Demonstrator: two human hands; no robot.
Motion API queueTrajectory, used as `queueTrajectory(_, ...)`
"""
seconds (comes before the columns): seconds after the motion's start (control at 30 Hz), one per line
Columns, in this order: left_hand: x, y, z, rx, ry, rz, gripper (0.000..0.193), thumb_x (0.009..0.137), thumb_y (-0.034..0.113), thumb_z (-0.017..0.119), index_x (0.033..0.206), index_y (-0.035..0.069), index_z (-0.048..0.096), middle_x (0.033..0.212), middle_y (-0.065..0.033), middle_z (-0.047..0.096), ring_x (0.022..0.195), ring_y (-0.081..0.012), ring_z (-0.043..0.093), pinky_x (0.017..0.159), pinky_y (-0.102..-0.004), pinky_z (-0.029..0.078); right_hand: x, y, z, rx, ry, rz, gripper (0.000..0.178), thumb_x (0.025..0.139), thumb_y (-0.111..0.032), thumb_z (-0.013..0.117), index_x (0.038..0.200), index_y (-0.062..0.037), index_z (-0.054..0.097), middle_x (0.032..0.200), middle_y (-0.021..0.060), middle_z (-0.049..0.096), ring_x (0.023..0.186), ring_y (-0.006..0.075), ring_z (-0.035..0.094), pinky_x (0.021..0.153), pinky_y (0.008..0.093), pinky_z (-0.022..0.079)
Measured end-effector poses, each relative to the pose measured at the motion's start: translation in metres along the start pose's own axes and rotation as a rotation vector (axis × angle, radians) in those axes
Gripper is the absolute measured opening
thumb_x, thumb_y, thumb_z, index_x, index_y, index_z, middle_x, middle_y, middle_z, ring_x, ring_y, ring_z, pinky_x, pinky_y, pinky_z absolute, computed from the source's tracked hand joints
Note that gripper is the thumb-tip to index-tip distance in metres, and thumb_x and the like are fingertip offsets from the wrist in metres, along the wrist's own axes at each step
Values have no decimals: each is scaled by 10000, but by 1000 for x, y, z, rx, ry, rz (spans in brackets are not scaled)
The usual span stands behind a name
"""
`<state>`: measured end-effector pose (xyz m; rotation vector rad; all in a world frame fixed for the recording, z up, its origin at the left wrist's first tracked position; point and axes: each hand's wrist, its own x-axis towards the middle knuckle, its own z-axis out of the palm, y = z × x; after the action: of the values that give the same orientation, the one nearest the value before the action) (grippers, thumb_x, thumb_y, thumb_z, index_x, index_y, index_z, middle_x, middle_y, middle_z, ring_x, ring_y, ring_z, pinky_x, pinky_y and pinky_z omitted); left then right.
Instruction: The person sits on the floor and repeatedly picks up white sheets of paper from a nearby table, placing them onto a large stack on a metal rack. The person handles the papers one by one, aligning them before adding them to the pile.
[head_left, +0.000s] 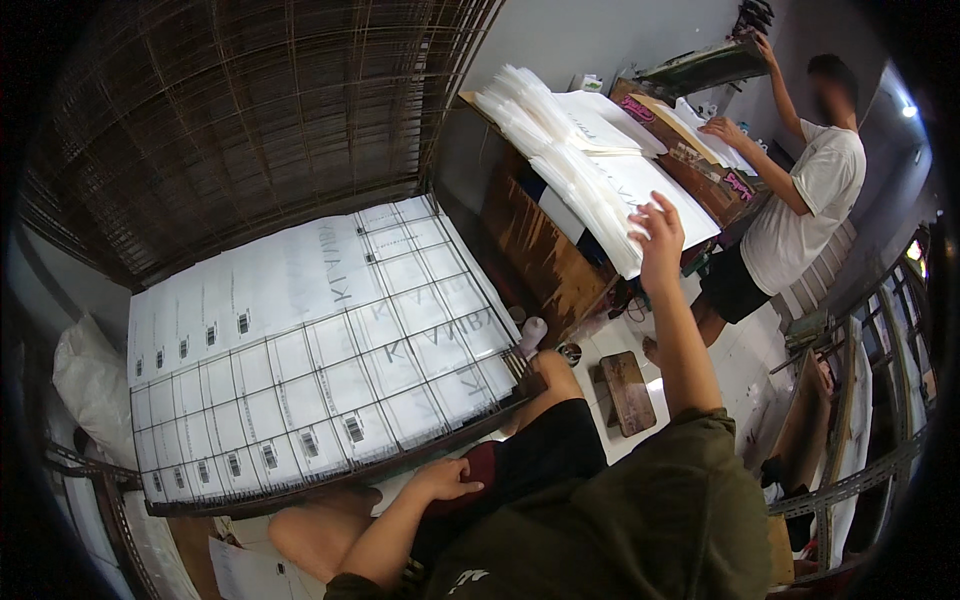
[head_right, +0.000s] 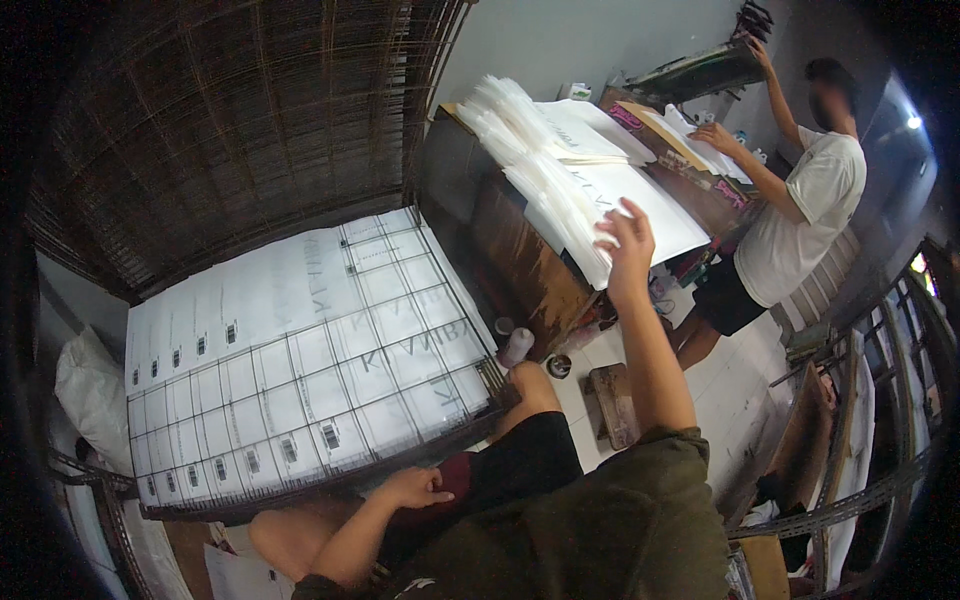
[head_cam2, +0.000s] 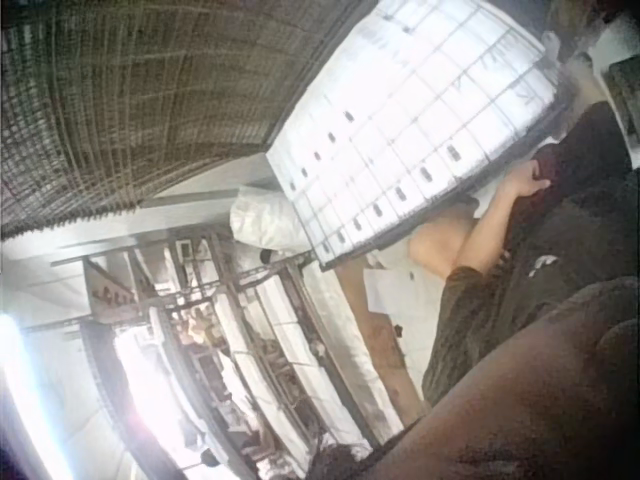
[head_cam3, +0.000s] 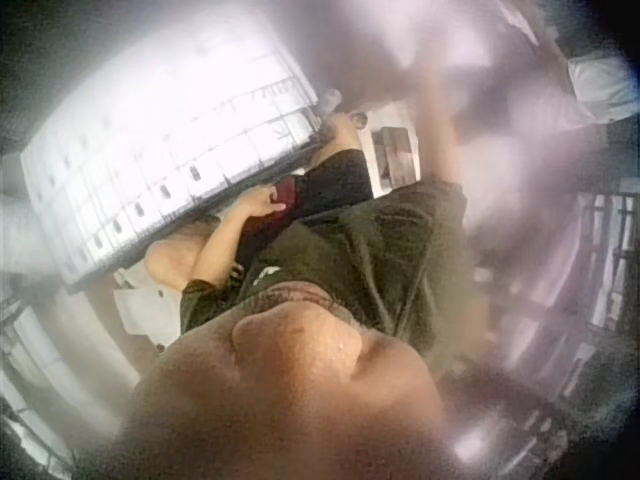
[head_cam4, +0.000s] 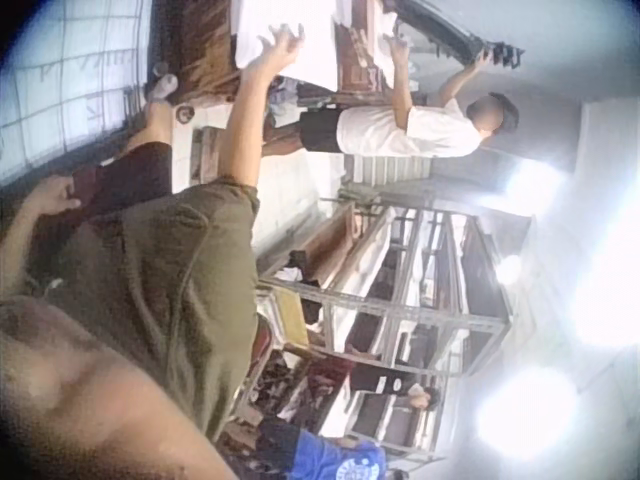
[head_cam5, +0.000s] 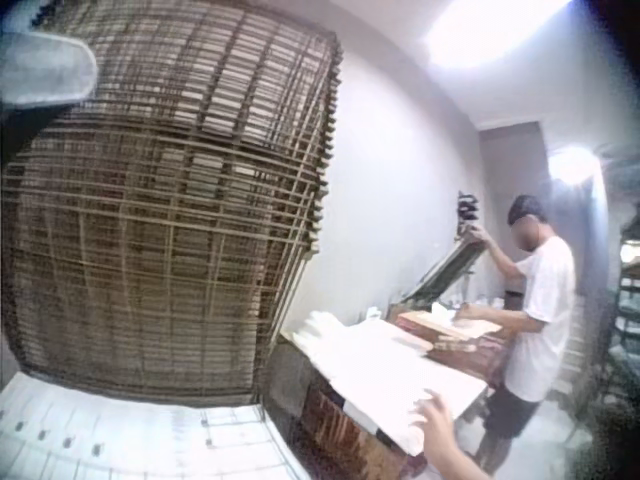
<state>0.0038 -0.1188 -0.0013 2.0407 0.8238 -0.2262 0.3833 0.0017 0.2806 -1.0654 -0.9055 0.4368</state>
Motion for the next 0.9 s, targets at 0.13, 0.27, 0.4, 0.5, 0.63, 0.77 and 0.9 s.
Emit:
queueTrajectory(0.13,-6,5,-6,-22,6,-32,583,757,622,606,957,74,616,883,-117,662,866,-289,636,736,-389,490,78,30,-39,183,229,14,643,841,-192,640,1347,0,293,1247,164,450,1151,293,482,897,398,464)
queueTrajectory(0.27,-3,5,-10,-39,3,-33,596,745,629,603,955,71,621,881,-117,664,882,-296,636,756,-394,491,151,67,-84,219,397,174,980,740,-375,763,1447,-80,152,1490,214,108,1376,336,190,1076,437,310)
queueTrajectory(0.4,-7,-1,-9,-59,36,-40,586,750,626,599,944,74,623,875,-117,665,873,-298,636,748,-398,493,160,77,-67,370,326,286,1196,628,-524,804,1480,-144,56,1515,197,-34,1412,317,-3,1118,445,179)
queueTrajectory(0.5,1,3,-14,-49,26,-8,577,756,614,600,942,68,621,877,-135,662,870,-313,633,744,-406,491,181,93,-87,342,344,299,1004,686,-428,791,1444,-128,204,1464,175,213,1306,310,326,1028,466,327)
queueTrajectory(0.63,-8,-12,-4,-29,84,-10,553,759,592,607,929,66,613,883,-156,656,873,-336,625,743,-424,486,196,110,-41,272,589,207,645,721,-147,667,1287,-52,369,1171,147,487,956,248,535,810,442,473)
queueTrajectory(0.77,-1,-3,-5,-38,55,-39,508,755,562,628,913,80,605,901,-150,649,904,-341,616,758,-444,481,216,54,-23,-105,439,-332,625,690,41,511,1294,55,348,1124,141,529,879,185,560,727,315,489)
queueTrajectory(0.9,5,3,-1,-25,33,-18,501,750,542,643,918,72,612,964,-146,641,952,-328,605,780,-448,477,150,-77,59,-125,-105,-374,522,752,84,552,1244,-10,406,977,84,572,759,164,586,651,296,513)
